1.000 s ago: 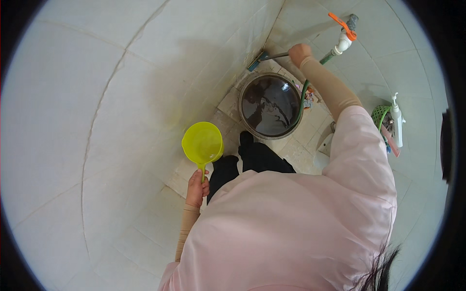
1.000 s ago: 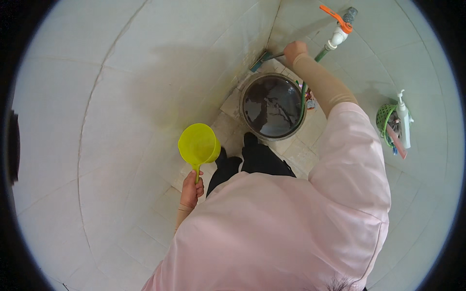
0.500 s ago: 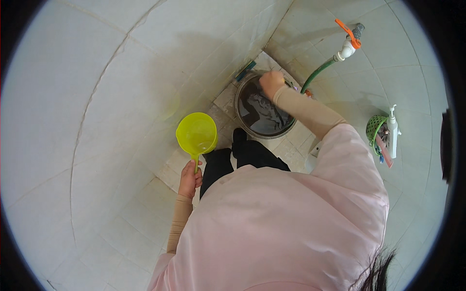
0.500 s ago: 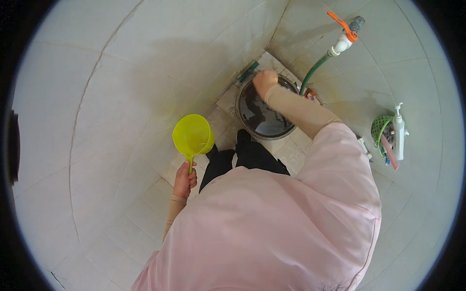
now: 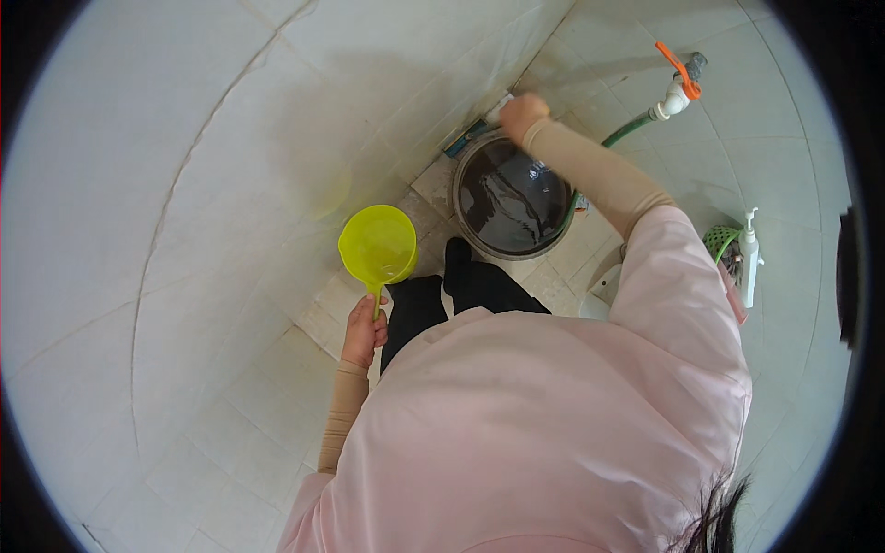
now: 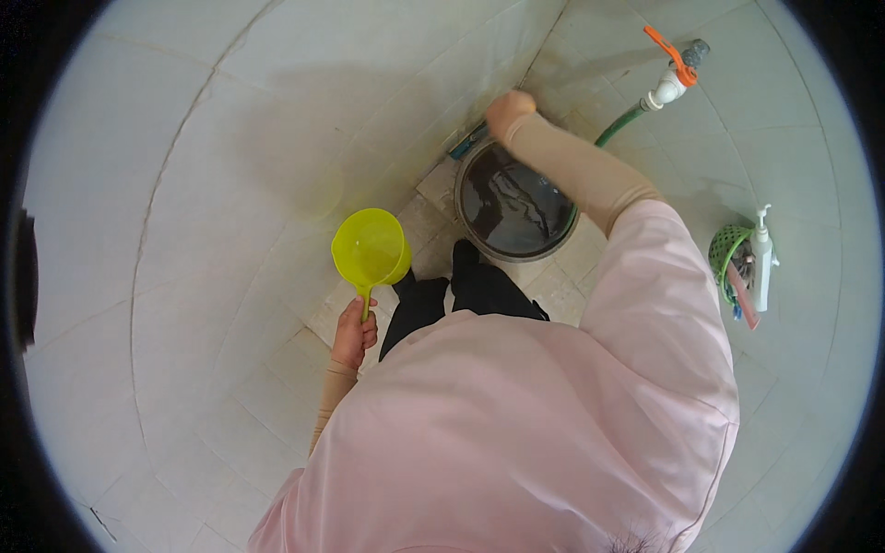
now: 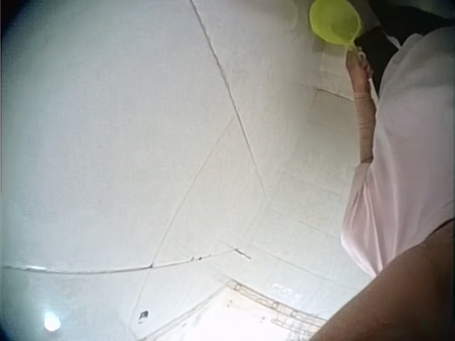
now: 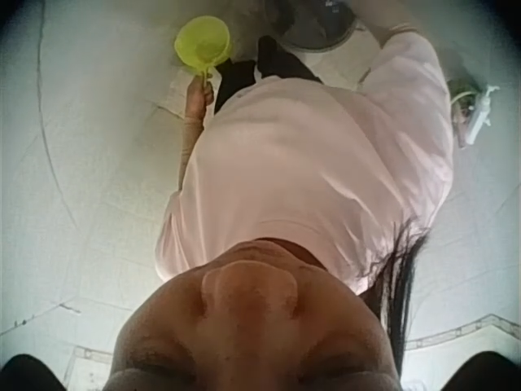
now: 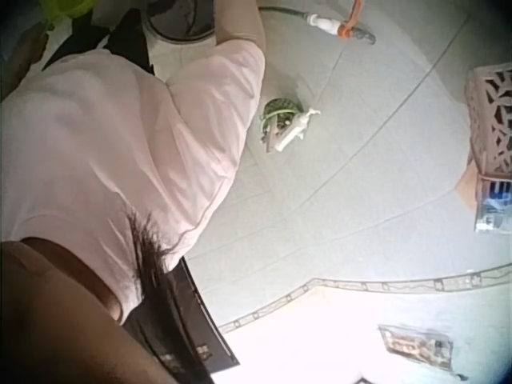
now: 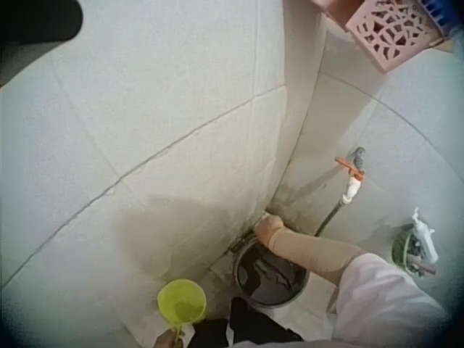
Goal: The person is scrubbing and cleaning the tiled floor in a bathroom using a brush and a sponge.
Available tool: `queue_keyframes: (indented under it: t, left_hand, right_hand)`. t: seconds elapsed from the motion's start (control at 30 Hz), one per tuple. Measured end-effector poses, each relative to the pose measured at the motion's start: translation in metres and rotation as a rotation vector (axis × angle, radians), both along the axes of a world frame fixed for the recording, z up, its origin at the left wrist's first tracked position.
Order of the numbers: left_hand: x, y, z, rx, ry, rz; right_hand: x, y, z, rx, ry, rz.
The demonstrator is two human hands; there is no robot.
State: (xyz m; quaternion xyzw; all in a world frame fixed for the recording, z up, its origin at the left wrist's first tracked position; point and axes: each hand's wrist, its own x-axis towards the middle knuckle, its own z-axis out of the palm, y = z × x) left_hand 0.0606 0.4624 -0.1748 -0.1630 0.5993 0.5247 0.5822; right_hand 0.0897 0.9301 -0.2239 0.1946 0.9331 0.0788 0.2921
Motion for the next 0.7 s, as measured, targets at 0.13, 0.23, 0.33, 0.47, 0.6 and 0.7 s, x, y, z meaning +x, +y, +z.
queue_keyframes:
  t: [0.13, 0.23, 0.33, 0.47, 0.6, 0.7]
  left_hand:
    - [0.001, -0.007, 0.0, 0.001, 0.004, 0.032]
    - [0.0, -0.014, -0.002, -0.013, 0.002, 0.044]
    - [-0.001, -0.021, -0.005, 0.004, 0.011, 0.059]
    - [0.001, -0.027, -0.007, 0.005, 0.022, 0.068]
    - [0.003, -0.026, -0.008, -0.001, 0.002, 0.1]
    - [0.001, -0.022, -0.01, -0.001, 0.007, 0.077]
  right_hand:
    - [-0.005, -0.104, -0.01, -0.059, -0.185, 0.214]
    - [-0.006, -0.141, -0.006, -0.008, -0.246, 0.294]
    - [-0.005, -0.111, 0.003, -0.007, -0.165, 0.261]
    - [-0.009, -0.019, 0.004, 0.125, -0.032, 0.13]
    - [-0.015, 0.021, -0.008, 0.156, -0.079, -0.008]
    - [-0.013, -0.019, -0.012, 0.092, 0.003, 0.089]
